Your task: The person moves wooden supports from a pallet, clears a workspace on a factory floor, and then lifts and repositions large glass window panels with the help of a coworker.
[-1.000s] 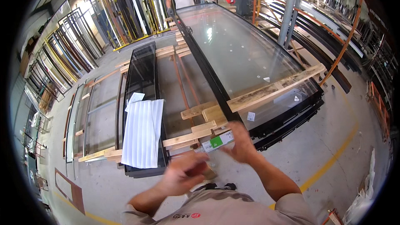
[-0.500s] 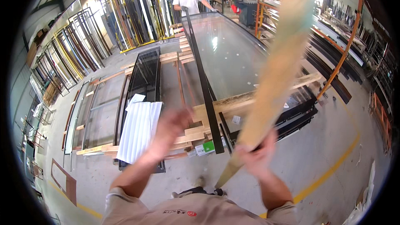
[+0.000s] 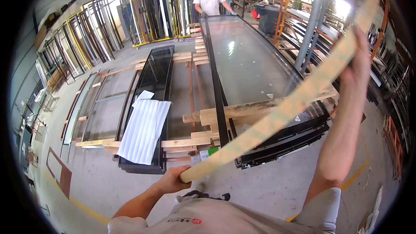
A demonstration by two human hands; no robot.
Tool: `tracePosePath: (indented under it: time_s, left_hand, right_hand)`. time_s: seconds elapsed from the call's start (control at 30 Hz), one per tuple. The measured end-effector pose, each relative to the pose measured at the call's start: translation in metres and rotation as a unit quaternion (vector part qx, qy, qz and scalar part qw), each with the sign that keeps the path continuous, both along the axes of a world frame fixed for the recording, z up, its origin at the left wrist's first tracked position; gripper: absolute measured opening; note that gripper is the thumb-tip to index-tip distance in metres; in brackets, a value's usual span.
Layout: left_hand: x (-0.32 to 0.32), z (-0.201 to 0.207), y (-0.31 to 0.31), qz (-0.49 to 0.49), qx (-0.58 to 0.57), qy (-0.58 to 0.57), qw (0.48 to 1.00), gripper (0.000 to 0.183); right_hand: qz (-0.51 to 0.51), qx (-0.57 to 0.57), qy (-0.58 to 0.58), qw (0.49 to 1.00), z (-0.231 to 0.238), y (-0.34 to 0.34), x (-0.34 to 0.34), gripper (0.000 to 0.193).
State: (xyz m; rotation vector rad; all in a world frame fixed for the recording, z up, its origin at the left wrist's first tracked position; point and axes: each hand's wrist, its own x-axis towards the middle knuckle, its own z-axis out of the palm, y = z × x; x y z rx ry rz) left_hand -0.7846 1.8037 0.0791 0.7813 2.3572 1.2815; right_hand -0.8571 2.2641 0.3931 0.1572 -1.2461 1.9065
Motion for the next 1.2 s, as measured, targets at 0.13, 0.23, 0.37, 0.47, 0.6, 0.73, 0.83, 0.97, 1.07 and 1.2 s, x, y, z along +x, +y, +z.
tracePosePath:
  time_s: [0.13, 0.23, 0.37, 0.47, 0.6, 0.73, 0.83, 0.97, 1.07, 1.2]
  left_hand:
    - [0.004, -0.010, -0.002, 0.066, 0.070, -0.101, 0.990, 0.033]
    - [-0.029, 0.040, -0.004, 0.136, 0.095, -0.145, 0.975, 0.024]
    - [-0.144, 0.066, -0.034, 0.201, 0.015, -0.161, 0.966, 0.030]
    - [-0.257, 0.075, -0.038, 0.244, -0.008, -0.073, 0.967, 0.034]
    - [-0.435, 0.078, -0.036, 0.255, 0.070, -0.086, 0.961, 0.029]
    - [-0.576, 0.074, -0.009, 0.214, 0.107, -0.126, 0.963, 0.041]
    - [-0.686, 0.057, -0.007, 0.223, 0.099, -0.129, 0.961, 0.039]
    - [-0.775, 0.055, 0.005, 0.317, 0.034, -0.034, 0.947, 0.042]
    - [-0.830, 0.052, 0.004, 0.314, 0.049, -0.042, 0.947, 0.044]
    - [-0.870, 0.029, 0.012, 0.313, 0.102, -0.093, 0.940, 0.042]
  right_hand:
    - [-0.030, 0.102, -0.107, 0.989, -0.014, -0.025, -0.055, 0.050]
    - [-0.032, 0.233, -0.150, 0.960, -0.081, -0.066, -0.041, 0.044]
    - [0.142, 0.303, -0.218, 0.917, -0.190, -0.111, 0.007, 0.034]
    - [0.175, 0.245, -0.283, 0.911, -0.267, -0.124, 0.026, 0.036]
    - [0.072, 0.184, -0.365, 0.910, -0.292, -0.141, 0.046, 0.032]
    - [-0.163, 0.120, -0.419, 0.885, -0.282, -0.151, 0.049, 0.027]
    - [-0.238, 0.095, -0.454, 0.853, -0.277, -0.178, 0.046, 0.024]
    - [-0.260, 0.085, -0.544, 0.793, -0.277, -0.216, 0.040, 0.023]
    - [-0.280, 0.058, -0.552, 0.783, -0.275, -0.236, 0.025, 0.023]
    - [-0.306, 0.035, -0.569, 0.763, -0.276, -0.245, -0.009, 0.023]
